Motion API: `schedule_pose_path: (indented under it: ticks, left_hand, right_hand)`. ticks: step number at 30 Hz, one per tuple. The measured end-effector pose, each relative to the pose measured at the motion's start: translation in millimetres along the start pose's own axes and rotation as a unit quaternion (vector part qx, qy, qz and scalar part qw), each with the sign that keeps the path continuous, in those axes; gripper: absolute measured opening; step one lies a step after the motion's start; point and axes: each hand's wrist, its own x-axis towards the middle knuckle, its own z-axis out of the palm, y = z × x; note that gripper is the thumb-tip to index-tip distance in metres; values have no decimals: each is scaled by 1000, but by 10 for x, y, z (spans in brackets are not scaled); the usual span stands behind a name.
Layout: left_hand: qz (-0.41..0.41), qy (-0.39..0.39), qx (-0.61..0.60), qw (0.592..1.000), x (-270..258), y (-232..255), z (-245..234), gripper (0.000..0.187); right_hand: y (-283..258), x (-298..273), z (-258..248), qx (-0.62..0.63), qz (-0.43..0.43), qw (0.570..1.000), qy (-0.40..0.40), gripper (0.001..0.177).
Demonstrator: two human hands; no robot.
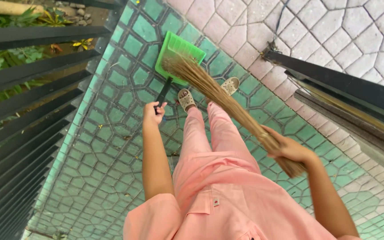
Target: The person sweeps debris into a green dustpan using a broom, then walks across a tiled patio while carrying both items to continue sweeping in another area.
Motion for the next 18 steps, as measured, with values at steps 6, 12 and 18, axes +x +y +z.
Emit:
schedule_pose_path:
  ticks: [6,12,18]
  left_hand:
    - [17,-16,122,992,-161,-290,100,22]
    - [123,36,327,936,-306,-687,1014,40]
    - [99,52,319,941,-95,-1078,1712,26]
  right_hand:
    - [1098,-230,53,248,63,961,105,116]
    - [964,1390,-170,198,-39,931,304,118]
    - [1093,1228,662,154,16,977,145,122]
